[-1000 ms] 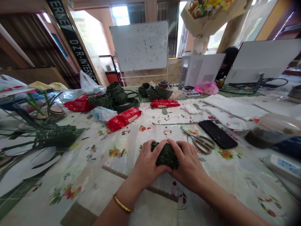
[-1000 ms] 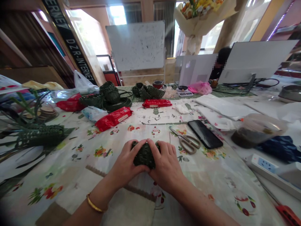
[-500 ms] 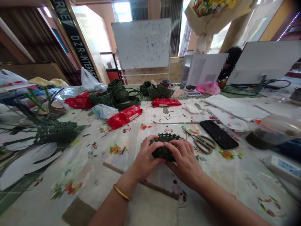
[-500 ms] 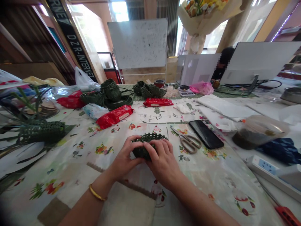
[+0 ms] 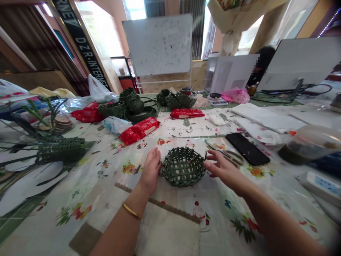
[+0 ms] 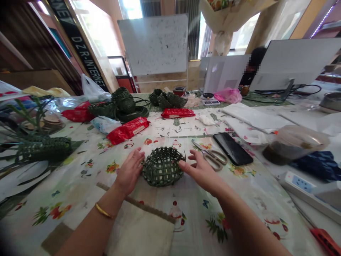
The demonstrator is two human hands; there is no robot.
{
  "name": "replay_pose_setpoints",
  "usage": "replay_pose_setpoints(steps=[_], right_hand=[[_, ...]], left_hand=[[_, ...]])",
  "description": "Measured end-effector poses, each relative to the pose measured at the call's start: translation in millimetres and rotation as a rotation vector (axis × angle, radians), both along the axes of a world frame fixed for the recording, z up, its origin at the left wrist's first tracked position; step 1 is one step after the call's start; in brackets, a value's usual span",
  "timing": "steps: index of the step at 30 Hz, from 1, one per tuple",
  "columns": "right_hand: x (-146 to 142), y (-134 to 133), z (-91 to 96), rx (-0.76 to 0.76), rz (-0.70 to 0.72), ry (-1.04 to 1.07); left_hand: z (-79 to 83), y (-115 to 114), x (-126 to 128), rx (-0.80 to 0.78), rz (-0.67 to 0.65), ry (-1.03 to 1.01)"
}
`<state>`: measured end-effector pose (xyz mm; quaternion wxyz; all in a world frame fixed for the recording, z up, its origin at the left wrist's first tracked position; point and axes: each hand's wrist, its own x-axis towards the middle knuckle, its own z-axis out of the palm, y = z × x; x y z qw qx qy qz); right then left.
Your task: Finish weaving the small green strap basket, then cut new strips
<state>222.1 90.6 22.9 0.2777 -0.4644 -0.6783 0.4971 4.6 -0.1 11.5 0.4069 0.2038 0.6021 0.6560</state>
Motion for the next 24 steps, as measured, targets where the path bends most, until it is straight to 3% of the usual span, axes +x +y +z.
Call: replay_pose_setpoints(steps=[3,6,9,13,17,20,24], right_hand=[[-17,-11,-11.9,-0.119,-0.078,0.137],[-32,-23,-22.1,-0.095,-0.120,0.196],[-37,-27,-26.9,-0.042,-0.096,0.217],[-35,-26,-27.6,-0.037,-0.016,0.274],[-35,-25,-28.8,-0.074,-0.051,0.346],[-35,-25,-30.2,-0.138,-0.074,0.400],[-33,-24,-30.0,-0.031,0.018,0.350]], left_hand=[[-8.2,1,13,0.001,-0.019,0.215],[-15.4,2,24,0.032,-0.049,0.453],[-17.1,4,30,0.043,-0.053,0.496],[-17.8,7,29,0.078,-0.010,0.350],[-18.2,11,23,0.158,0.004,-0.050],[-12.9,10,18,0.177,-0.126,-0.307],[-4.5,6,8,0.075,-0.328,-0.245]])
